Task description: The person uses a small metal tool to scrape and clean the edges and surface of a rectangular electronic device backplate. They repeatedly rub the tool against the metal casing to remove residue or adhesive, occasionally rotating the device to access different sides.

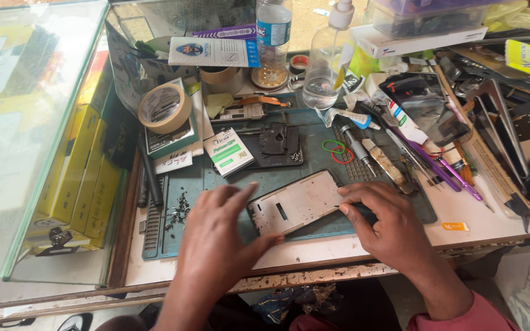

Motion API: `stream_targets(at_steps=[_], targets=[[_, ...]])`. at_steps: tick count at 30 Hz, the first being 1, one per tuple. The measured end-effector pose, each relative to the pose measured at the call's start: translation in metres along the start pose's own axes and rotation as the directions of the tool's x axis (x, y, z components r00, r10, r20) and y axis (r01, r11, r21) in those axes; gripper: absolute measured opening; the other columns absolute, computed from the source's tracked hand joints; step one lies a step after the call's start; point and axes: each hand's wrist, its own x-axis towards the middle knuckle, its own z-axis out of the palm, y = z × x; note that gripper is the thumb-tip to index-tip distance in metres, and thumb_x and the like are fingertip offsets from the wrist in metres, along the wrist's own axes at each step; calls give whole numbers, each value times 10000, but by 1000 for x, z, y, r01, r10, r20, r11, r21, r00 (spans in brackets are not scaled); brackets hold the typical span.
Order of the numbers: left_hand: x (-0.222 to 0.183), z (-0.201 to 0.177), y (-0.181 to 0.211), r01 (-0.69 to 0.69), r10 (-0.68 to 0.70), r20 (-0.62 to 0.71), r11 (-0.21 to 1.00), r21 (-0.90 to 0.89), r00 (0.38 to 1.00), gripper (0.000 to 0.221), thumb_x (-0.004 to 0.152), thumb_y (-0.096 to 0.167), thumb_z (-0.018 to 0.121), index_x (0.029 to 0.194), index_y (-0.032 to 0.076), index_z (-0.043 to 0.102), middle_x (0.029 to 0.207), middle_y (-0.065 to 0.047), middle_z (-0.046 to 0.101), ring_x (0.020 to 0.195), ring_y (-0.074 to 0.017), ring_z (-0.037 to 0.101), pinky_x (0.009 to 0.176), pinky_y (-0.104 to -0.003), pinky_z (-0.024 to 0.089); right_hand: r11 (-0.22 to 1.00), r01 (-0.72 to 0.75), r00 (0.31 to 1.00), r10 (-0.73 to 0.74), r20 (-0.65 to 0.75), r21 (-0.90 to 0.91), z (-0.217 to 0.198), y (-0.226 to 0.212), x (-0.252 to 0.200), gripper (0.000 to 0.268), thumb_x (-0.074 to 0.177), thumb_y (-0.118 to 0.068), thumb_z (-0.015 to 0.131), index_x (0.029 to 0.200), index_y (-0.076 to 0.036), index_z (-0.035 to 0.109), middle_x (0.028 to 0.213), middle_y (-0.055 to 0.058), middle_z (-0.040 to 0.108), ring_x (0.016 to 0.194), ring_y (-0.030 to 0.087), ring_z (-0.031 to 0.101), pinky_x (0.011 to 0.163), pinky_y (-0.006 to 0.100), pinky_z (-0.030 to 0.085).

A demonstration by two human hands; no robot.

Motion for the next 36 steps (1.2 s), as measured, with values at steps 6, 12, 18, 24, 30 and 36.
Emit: stream_targets(at_steps=[6,12,18,24,30,36], targets=[[-6,-4,-1,128,-133,95,990,51,987,927,570,464,959,1372,141,623,1248,-135,606,1169,-334,537,992,-467,424,998,20,1000,-21,-11,-56,2,-1,0,111,883,-93,725,963,-24,690,1078,98,755,1045,281,717,890,400,549],[-2,1,-1,138,-125,112,983,-120,986,773,597,331,926,1263,105,604,1168,-125,627,1168,-341,575,991,-455,451,999,7,1000,-8,-11,-44,3,0,-2,105,890,-93,720,962,-26,684,1087,93,755,1051,271,719,894,396,550],[-3,2,-1,103,-94,52,972,-211,994,790,596,300,920,1275,79,582,1140,-147,634,1123,-362,606,950,-457,477,999,16,1000,-16,-13,-52,2,1,-2,110,895,-102,721,968,-29,684,1093,89,754,1055,271,720,904,396,549],[-4,-5,11,290,-242,183,902,-319,953,866,618,316,884,1369,104,511,1126,-144,668,971,-288,707,826,-423,570,999,4,1000,-4,-7,-33,2,2,-3,111,895,-102,717,967,-26,682,1091,91,757,1046,267,726,892,393,552],[-4,-1,16,297,-214,219,822,-486,952,872,673,269,851,1396,58,411,1051,-174,723,970,-272,774,829,-397,614,1000,-8,1000,8,-1,-27,2,2,-2,111,905,-114,712,971,-29,687,1080,92,764,1043,261,735,887,389,562],[-8,6,13,358,-244,262,611,-706,934,932,630,119,892,1434,71,422,1105,-133,675,951,-221,767,748,-362,668,996,-61,998,60,11,60,0,4,-1,100,945,-99,681,987,-9,665,1055,84,772,999,231,765,839,358,588]])
